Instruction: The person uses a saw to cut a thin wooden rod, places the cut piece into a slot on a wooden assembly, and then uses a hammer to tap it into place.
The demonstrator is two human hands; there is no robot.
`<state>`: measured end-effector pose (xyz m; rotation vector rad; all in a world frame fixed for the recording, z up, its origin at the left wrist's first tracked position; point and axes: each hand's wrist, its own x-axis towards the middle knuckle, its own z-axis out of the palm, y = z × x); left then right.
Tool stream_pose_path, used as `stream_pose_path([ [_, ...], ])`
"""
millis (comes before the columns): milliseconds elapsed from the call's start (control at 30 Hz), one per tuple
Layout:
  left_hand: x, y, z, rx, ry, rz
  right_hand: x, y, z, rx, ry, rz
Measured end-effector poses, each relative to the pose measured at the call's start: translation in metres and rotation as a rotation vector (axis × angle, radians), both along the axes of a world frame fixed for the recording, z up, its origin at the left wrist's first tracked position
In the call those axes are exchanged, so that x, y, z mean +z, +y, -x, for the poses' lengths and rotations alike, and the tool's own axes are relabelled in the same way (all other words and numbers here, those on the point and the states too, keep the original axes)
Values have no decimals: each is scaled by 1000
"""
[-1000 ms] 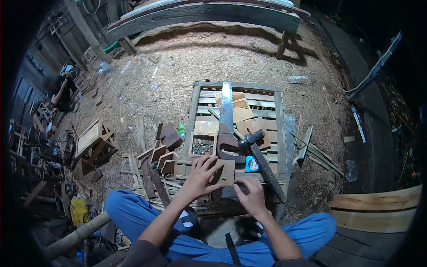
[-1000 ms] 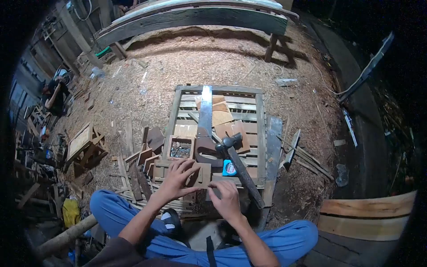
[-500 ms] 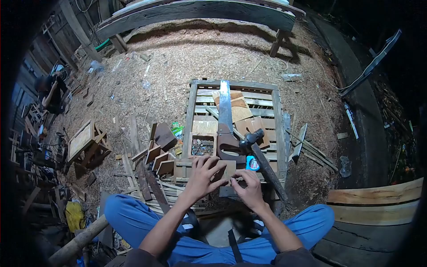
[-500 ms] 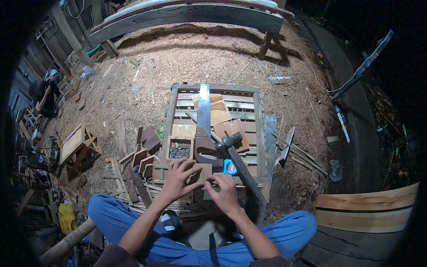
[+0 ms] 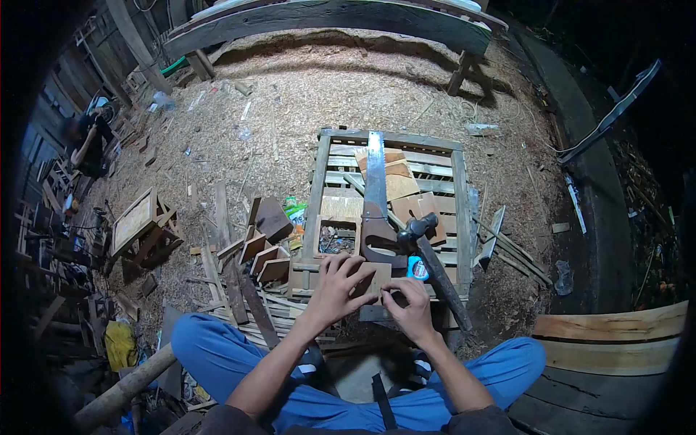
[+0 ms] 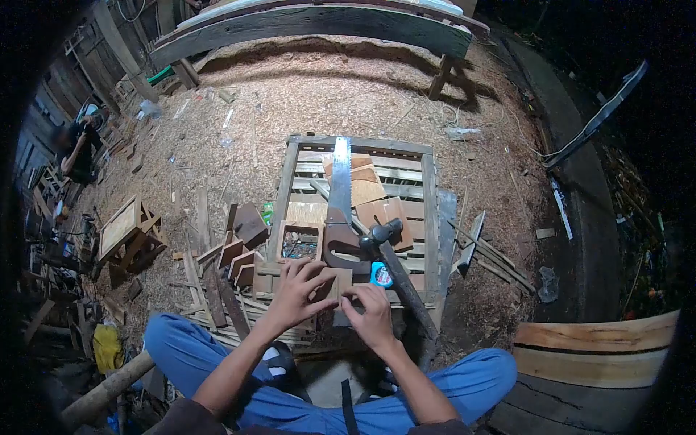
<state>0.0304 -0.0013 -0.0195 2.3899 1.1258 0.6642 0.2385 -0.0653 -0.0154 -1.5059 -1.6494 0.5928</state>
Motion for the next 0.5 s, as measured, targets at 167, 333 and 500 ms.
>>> stream_pose_path([
  [167, 0, 0, 0, -4, 2, -4, -2, 1, 0, 3, -8, -19],
  [333, 0, 1, 2, -13, 6, 14, 4, 3, 2, 4, -2, -17],
  [500, 9, 8, 8, -16, -52, 39, 9, 5, 4, -16, -13, -21],
])
